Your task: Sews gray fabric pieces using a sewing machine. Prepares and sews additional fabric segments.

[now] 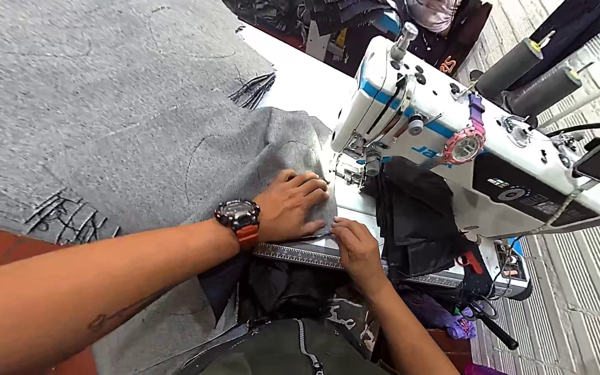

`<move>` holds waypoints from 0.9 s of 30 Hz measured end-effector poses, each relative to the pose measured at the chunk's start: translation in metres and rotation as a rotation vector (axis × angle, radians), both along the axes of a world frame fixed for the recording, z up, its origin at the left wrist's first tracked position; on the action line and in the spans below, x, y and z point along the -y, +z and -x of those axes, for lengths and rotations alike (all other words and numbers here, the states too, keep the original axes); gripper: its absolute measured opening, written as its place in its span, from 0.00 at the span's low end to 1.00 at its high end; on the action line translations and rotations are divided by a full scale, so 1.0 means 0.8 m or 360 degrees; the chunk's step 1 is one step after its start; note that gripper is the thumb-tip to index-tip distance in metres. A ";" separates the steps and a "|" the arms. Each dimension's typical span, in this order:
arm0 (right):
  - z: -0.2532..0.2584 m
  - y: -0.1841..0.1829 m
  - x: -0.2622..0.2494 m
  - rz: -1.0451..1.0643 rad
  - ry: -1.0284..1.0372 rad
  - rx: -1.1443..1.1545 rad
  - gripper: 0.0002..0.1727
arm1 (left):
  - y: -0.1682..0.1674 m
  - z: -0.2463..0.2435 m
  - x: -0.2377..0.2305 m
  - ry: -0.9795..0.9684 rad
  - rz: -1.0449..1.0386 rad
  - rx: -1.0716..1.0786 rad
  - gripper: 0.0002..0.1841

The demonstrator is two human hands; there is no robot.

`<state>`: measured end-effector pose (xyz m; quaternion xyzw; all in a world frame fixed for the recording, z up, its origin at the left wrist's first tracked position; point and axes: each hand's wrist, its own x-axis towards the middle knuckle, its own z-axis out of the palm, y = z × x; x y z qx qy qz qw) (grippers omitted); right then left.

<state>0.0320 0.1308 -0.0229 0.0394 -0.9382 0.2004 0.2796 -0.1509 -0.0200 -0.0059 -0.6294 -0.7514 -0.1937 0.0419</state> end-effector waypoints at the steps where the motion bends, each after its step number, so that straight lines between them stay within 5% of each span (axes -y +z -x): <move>1: 0.006 0.000 -0.003 -0.0014 -0.0009 -0.0007 0.08 | 0.001 0.007 -0.004 -0.0009 0.0009 0.0003 0.35; 19: 0.103 0.009 -0.019 -0.0109 -0.0232 0.0097 0.09 | 0.007 0.156 -0.071 -0.0424 0.0018 0.0037 0.36; 27: 0.110 0.007 -0.017 -0.0331 -0.0424 0.0219 0.16 | -0.027 0.209 -0.108 -0.0357 -0.0096 -0.0084 0.57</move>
